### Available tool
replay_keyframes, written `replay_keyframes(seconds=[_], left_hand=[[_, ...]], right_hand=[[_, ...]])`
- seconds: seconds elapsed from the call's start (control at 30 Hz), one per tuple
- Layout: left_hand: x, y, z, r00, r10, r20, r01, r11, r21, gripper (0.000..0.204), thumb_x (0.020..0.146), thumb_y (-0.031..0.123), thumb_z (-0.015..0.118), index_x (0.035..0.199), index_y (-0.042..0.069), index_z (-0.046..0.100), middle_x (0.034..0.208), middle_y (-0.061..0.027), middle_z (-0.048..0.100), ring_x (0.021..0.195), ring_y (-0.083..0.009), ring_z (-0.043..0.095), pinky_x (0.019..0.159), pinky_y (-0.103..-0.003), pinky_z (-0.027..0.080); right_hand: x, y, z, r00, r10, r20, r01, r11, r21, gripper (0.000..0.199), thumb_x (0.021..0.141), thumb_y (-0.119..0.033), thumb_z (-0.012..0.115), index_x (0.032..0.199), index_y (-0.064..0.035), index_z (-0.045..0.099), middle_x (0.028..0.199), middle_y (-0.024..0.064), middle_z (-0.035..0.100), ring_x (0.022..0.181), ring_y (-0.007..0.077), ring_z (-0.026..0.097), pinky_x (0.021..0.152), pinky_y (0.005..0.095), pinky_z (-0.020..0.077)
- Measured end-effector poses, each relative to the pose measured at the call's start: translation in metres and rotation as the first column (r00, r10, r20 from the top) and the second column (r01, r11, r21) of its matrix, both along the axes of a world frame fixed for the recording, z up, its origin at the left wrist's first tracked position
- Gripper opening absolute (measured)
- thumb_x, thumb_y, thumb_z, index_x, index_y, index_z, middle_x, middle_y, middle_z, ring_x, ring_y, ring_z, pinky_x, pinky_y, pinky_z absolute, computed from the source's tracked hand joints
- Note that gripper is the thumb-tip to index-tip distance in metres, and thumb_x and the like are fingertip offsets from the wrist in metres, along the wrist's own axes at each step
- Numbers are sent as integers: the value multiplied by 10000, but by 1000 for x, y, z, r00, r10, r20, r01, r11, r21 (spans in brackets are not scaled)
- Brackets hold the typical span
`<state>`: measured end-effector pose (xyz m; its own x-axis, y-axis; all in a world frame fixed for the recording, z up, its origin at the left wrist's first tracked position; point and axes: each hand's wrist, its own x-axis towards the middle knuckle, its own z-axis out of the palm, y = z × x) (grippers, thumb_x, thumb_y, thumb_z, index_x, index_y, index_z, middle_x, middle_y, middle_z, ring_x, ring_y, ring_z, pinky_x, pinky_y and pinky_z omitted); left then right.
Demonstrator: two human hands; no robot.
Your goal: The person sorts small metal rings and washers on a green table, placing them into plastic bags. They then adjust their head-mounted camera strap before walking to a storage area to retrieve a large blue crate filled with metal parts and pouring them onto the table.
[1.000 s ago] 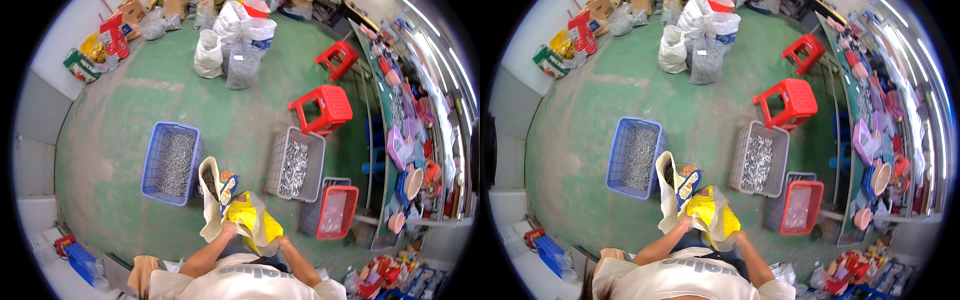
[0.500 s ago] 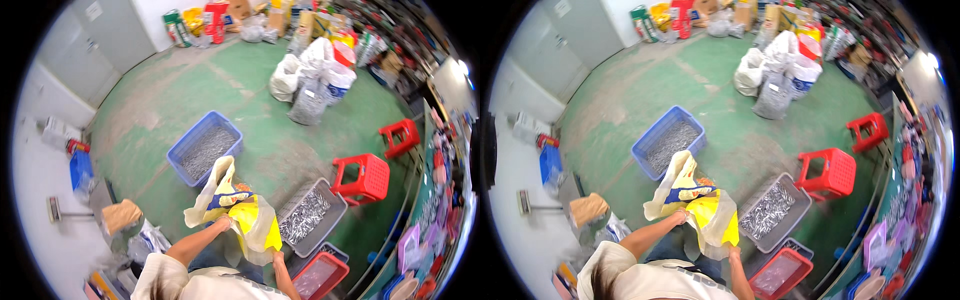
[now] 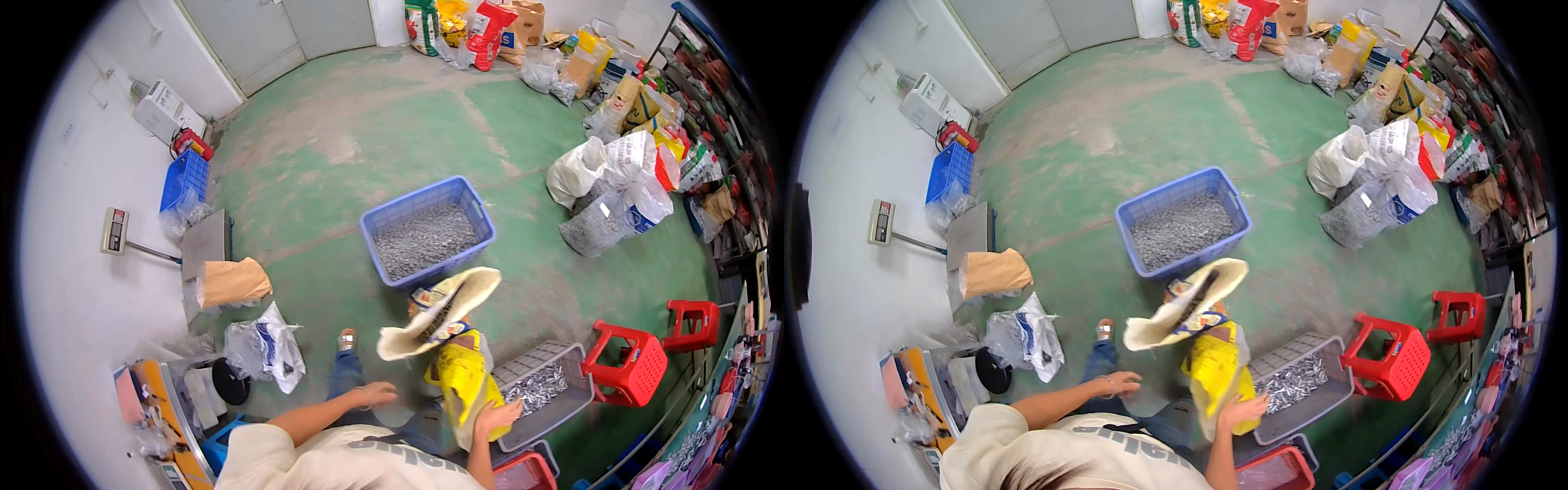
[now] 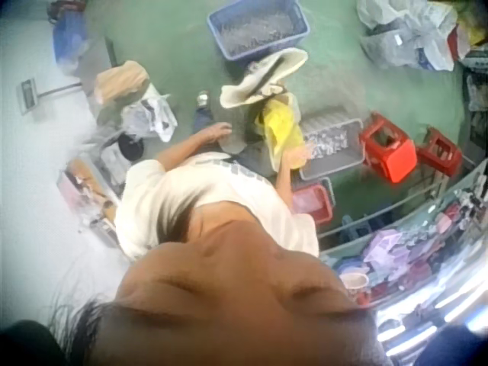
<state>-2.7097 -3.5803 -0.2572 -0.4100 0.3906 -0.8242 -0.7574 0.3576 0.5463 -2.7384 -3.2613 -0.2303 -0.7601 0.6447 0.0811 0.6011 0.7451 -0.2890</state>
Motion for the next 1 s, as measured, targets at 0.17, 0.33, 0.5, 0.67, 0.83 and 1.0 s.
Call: replay_keyframes(seconds=[0.17, 0.33, 0.5, 0.67, 0.83, 1.0], left_hand=[[80, -236, -80, 470, 882, 43, -834, 460, -304, 184, 804, 176, 564, 908, 25, 549, 650, -66, 534, 521, -173, 513, 475, -299, 446], [157, -361, -95, 444, 810, 382, -830, 533, -165, 153, 786, 233, 583, 780, 81, 570, 657, -75, 535, 535, -173, 506, 440, -274, 407], [188, -393, -68, 789, 514, 337, -396, 844, -362, 288, 841, 291, 509, 984, 61, 608, 854, -68, 595, 731, -176, 537, 615, -332, 437], [146, -427, -49, 750, 577, 322, -413, 790, -453, 293, 852, 281, 496, 1013, 58, 597, 898, -71, 589, 781, -175, 530, 663, -329, 427], [98, -427, -75, 690, 658, 301, -425, 705, -568, 298, 863, 271, 483, 1041, 56, 586, 943, -74, 584, 831, -173, 524, 711, -326, 418], [87, -438, -91, 663, 674, 327, -407, 690, -599, 305, 874, 261, 470, 1070, 53, 576, 988, -76, 579, 881, -172, 517, 759, -323, 408]], right_hand=[[-98, -181, 43, 863, 385, -327, -461, 865, -197, 490, 680, 26, 553, 1160, 23, 452, 1138, 200, 459, 1095, 362, 394, 963, 422, 273], [-160, -325, -21, 806, 547, -227, -581, 654, -485, 383, 702, -8, 559, 1083, -20, 512, 983, 146, 550, 994, 312, 496, 880, 418, 353], [-197, -394, -160, 803, 591, 78, -342, 565, -751, 316, 747, -71, 542, 1049, 20, 532, 768, 137, 620, 759, 300, 602, 724, 357, 474], [-258, -440, -269, 696, 642, 321, -425, 730, -535, 547, 686, -135, 641, 1162, 11, 413, 1082, 189, 514, 1007, 345, 495, 837, 446, 416], [-352, -492, -344, 662, 657, 360, -419, 723, -550, 674, 677, -201, 658, 1235, 12, 346, 1219, 186, 440, 1130, 345, 419, 914, 443, 378], [-392, -502, -426, 624, 603, 497, -161, 721, -673, 580, 660, -250, 638, 1166, -7, 494, 1116, 231, 536, 1057, 357, 510, 900, 419, 409]])
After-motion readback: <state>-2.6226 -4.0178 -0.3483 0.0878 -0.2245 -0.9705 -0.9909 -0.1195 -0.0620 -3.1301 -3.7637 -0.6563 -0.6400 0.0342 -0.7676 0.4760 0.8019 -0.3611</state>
